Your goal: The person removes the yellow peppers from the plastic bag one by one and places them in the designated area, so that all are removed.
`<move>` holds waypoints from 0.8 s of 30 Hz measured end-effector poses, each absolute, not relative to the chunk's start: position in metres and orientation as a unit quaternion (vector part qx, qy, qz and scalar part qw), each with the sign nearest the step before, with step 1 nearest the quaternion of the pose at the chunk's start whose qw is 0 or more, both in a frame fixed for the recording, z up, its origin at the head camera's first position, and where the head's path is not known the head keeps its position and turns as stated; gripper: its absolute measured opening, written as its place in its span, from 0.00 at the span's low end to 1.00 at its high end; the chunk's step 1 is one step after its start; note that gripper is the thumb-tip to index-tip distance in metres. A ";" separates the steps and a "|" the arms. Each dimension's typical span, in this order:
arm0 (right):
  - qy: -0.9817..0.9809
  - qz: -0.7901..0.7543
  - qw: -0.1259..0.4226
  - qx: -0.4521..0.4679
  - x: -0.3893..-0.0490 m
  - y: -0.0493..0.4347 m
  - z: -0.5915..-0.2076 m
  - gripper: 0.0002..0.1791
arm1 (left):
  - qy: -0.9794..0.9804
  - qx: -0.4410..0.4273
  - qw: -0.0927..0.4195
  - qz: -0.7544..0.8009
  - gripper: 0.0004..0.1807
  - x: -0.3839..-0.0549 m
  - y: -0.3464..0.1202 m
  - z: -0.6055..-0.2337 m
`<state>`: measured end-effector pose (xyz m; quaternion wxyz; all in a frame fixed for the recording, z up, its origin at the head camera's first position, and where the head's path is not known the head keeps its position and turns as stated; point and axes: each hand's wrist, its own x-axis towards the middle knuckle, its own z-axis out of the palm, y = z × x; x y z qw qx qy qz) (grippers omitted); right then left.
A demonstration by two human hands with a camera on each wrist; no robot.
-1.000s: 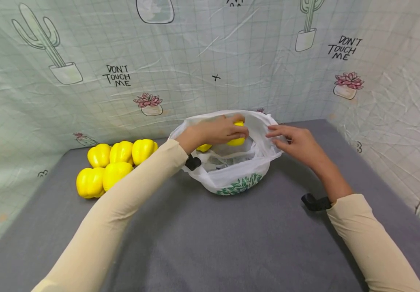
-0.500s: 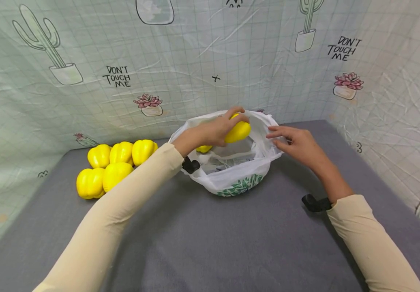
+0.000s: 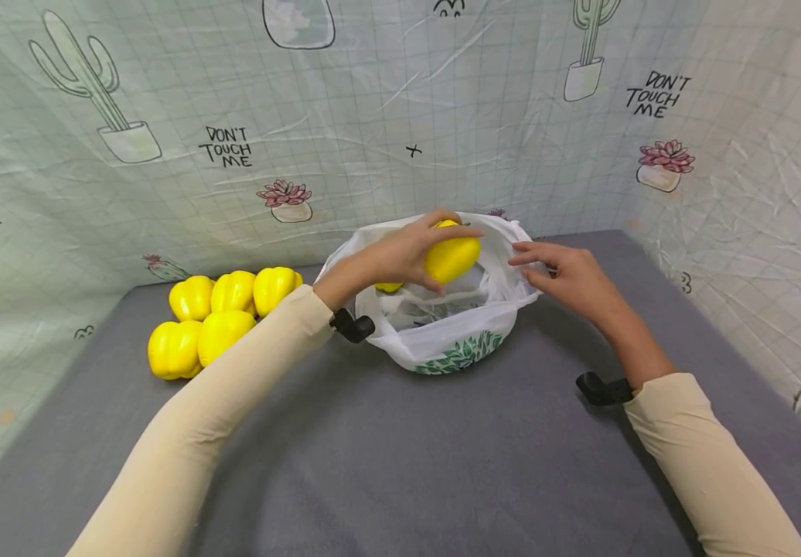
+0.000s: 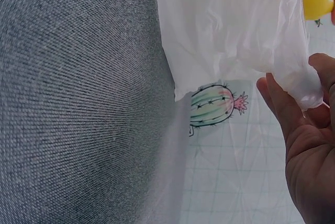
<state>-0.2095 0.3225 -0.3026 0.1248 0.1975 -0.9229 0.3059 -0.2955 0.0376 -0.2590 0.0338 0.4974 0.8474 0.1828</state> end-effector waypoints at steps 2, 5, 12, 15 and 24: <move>-0.923 0.304 0.127 0.198 -0.209 0.322 -0.303 0.14 | 0.844 0.486 0.037 0.223 0.55 -0.294 0.035 -0.260; -0.923 0.303 0.128 0.198 -0.209 0.323 -0.304 0.14 | 0.839 0.471 0.046 0.267 0.56 -0.292 0.031 -0.260; -0.926 0.302 0.120 0.192 -0.210 0.323 -0.304 0.14 | 0.827 0.463 0.073 0.310 0.54 -0.289 0.015 -0.261; -0.927 0.300 0.119 0.191 -0.210 0.323 -0.305 0.14 | 0.817 0.469 0.070 0.328 0.56 -0.288 0.010 -0.261; -0.928 0.295 0.123 0.193 -0.210 0.323 -0.305 0.14 | 0.797 0.460 0.020 0.389 0.53 -0.281 0.001 -0.258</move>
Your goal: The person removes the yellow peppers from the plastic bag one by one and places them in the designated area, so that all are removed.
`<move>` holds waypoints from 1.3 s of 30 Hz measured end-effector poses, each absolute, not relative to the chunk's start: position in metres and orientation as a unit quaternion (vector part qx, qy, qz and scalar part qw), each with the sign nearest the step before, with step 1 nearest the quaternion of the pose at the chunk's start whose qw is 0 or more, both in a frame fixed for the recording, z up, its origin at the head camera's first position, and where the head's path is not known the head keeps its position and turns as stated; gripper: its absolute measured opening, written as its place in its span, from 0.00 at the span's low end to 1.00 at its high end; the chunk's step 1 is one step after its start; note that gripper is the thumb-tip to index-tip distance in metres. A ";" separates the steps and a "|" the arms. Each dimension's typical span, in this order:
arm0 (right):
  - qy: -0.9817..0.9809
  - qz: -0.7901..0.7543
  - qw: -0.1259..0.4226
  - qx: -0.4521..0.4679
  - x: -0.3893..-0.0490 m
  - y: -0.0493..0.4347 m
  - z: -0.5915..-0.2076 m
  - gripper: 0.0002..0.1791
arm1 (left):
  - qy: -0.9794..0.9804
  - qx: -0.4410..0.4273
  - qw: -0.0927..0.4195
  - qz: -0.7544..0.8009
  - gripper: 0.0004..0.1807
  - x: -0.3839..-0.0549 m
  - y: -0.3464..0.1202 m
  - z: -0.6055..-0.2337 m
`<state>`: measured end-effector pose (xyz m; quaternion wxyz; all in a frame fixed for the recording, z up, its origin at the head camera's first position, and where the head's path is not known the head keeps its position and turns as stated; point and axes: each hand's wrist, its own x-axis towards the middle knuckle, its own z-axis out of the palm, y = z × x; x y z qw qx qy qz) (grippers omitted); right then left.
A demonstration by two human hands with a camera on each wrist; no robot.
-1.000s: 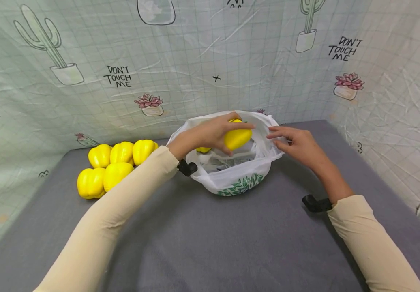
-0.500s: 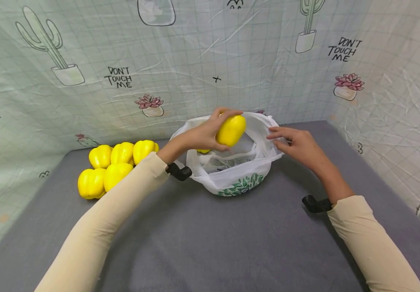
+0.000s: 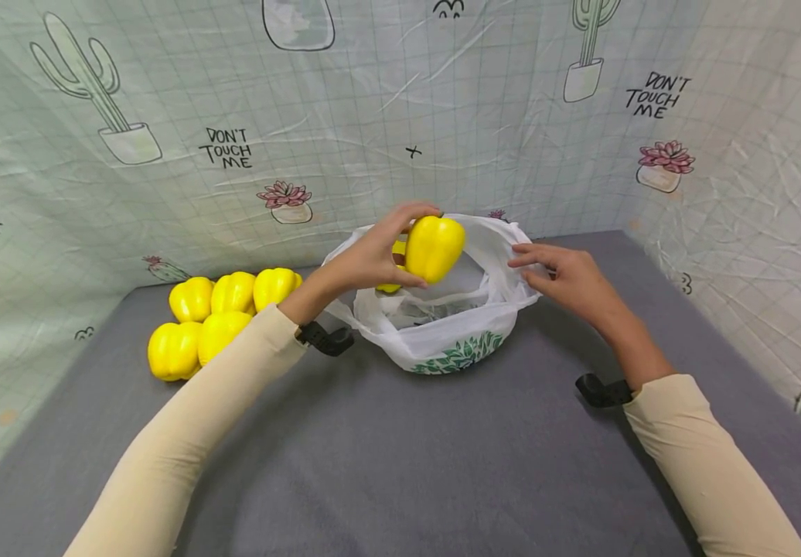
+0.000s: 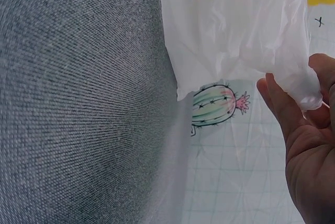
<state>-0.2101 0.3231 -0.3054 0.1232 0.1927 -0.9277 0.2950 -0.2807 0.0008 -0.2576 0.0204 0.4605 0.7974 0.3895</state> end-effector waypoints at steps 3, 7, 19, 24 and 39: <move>-0.927 0.295 0.128 0.195 -0.210 0.324 -0.306 0.14 | 0.782 0.460 0.019 0.421 0.53 -0.277 -0.003 -0.256; -0.926 0.295 0.131 0.197 -0.210 0.324 -0.306 0.14 | 0.771 0.447 0.027 0.453 0.53 -0.273 -0.011 -0.255; -0.926 0.288 0.136 0.203 -0.211 0.322 -0.306 0.14 | 0.759 0.444 0.019 0.475 0.53 -0.261 -0.036 -0.255; -0.924 0.292 0.133 0.208 -0.211 0.321 -0.306 0.14 | 0.764 0.453 0.001 0.460 0.53 -0.257 -0.046 -0.255; -0.928 0.294 0.118 0.196 -0.210 0.325 -0.302 0.14 | 0.774 0.434 -0.068 0.457 0.55 -0.240 -0.070 -0.259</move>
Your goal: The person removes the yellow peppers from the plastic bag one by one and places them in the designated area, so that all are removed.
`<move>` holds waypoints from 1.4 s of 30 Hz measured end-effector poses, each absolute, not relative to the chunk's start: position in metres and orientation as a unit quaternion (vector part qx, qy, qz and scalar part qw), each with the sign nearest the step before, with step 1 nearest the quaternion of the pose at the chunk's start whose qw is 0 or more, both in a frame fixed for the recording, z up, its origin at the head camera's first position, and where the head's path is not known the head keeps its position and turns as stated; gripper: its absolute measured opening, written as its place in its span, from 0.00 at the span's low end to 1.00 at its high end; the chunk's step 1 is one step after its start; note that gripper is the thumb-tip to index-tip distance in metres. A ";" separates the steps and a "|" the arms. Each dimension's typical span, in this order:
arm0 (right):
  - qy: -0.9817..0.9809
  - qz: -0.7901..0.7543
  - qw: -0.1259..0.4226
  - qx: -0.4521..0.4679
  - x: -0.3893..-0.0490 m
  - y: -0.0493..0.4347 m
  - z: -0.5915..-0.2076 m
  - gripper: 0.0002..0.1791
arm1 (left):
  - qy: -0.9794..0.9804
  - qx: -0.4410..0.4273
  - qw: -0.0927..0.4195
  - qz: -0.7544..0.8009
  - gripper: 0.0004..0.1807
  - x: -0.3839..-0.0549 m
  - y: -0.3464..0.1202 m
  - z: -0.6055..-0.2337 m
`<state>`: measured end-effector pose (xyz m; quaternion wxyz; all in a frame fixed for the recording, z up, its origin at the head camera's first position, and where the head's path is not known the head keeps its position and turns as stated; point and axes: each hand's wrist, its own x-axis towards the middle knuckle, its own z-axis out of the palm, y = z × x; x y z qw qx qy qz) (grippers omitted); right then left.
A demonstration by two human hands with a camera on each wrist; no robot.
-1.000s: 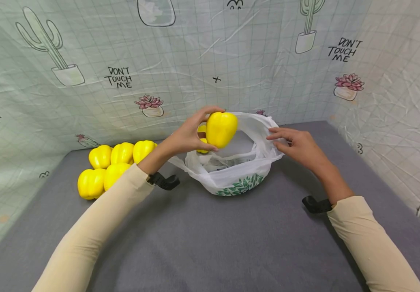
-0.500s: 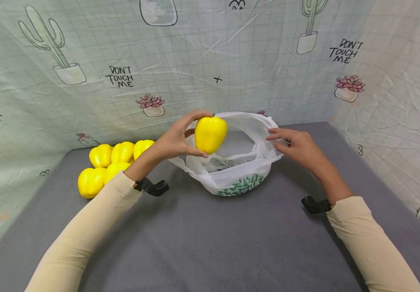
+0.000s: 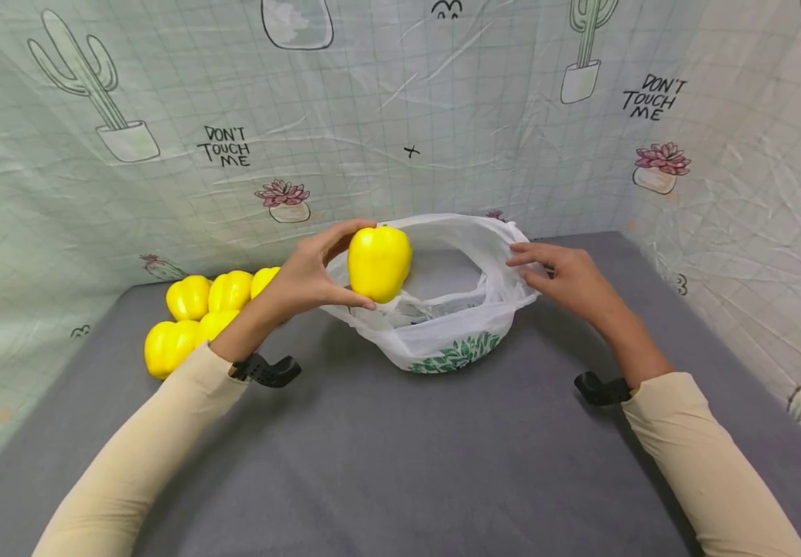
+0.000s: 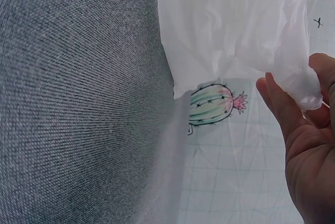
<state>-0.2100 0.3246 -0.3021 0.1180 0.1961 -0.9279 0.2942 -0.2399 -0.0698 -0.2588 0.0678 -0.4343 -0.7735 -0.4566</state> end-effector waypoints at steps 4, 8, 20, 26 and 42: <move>-0.928 0.292 0.123 0.198 -0.210 0.324 -0.303 0.14 | -0.795 -0.425 0.084 -0.425 0.55 -0.234 -0.081 -0.258; -0.927 0.291 0.130 0.197 -0.210 0.323 -0.304 0.14 | -0.813 -0.414 0.101 -0.397 0.56 -0.231 -0.092 -0.257; -0.925 0.293 0.134 0.203 -0.210 0.323 -0.306 0.14 | -0.840 -0.385 0.123 -0.362 0.56 -0.218 -0.138 -0.250; -0.925 0.294 0.131 0.204 -0.211 0.323 -0.306 0.14 | -0.843 -0.365 0.096 -0.383 0.56 -0.208 -0.164 -0.252; -0.924 0.298 0.129 0.203 -0.214 0.322 -0.308 0.14 | -0.866 -0.325 0.112 -0.363 0.56 -0.193 -0.209 -0.255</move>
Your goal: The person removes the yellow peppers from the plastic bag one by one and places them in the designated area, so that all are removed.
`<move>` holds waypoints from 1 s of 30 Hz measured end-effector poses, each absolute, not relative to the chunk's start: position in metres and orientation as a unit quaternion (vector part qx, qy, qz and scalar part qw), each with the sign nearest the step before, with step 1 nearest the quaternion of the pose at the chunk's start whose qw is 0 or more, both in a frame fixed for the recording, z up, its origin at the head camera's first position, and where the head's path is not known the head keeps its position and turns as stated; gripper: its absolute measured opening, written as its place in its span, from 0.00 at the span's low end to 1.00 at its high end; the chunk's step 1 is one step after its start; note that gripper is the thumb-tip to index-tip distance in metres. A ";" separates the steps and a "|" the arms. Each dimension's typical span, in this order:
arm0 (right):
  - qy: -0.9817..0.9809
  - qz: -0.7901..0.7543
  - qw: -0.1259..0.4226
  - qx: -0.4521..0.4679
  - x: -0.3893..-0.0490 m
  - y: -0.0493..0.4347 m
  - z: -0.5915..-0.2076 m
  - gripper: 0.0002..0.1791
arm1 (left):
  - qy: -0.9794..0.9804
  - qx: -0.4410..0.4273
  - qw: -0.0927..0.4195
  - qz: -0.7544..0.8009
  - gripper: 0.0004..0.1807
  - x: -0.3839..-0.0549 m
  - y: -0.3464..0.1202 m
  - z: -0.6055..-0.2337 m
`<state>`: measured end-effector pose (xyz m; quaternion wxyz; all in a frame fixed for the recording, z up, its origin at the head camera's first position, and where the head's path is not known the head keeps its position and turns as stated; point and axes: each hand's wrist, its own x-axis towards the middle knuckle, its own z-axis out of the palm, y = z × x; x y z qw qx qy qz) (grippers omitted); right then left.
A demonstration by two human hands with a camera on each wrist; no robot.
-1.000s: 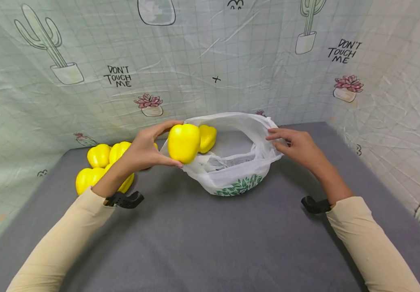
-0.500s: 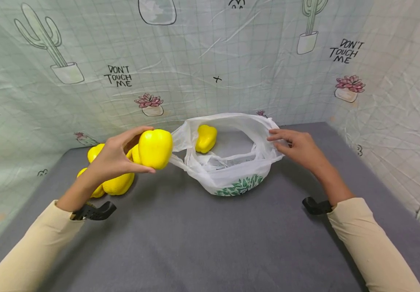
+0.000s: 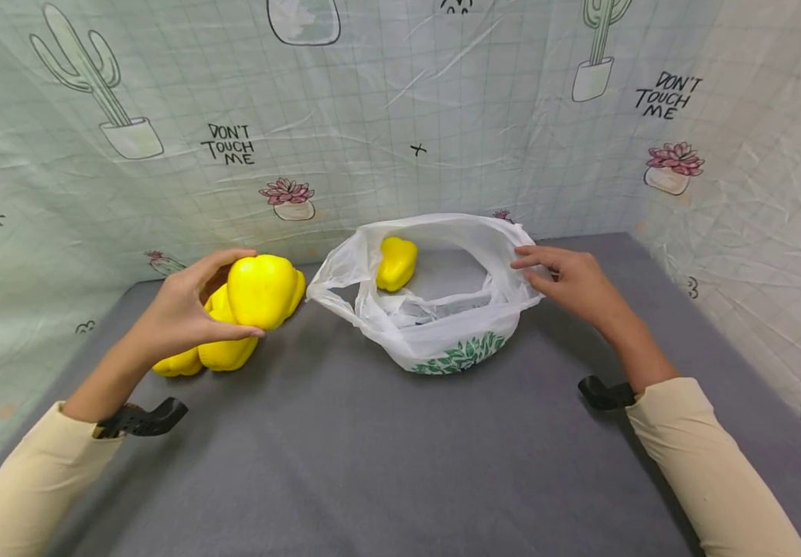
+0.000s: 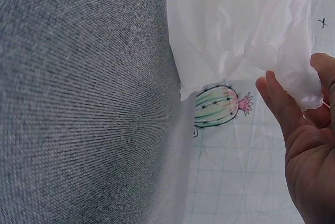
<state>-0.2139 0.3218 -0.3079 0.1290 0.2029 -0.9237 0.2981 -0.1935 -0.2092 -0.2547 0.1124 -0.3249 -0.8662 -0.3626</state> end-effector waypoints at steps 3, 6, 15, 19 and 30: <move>-0.922 0.299 0.134 0.207 -0.214 0.322 -0.308 0.14 | -0.865 -0.321 0.110 -0.368 0.55 -0.193 -0.211 -0.256; -0.921 0.298 0.138 0.210 -0.214 0.322 -0.307 0.14 | -0.865 -0.316 0.108 -0.374 0.55 -0.192 -0.213 -0.256; -0.925 0.289 0.134 0.205 -0.213 0.322 -0.307 0.15 | -0.871 -0.304 0.105 -0.372 0.56 -0.191 -0.218 -0.262; -0.925 0.287 0.138 0.209 -0.214 0.322 -0.308 0.15 | -0.874 -0.301 0.109 -0.367 0.57 -0.191 -0.220 -0.264; -0.922 0.282 0.149 0.219 -0.216 0.322 -0.303 0.15 | -0.881 -0.288 0.091 -0.364 0.56 -0.192 -0.222 -0.267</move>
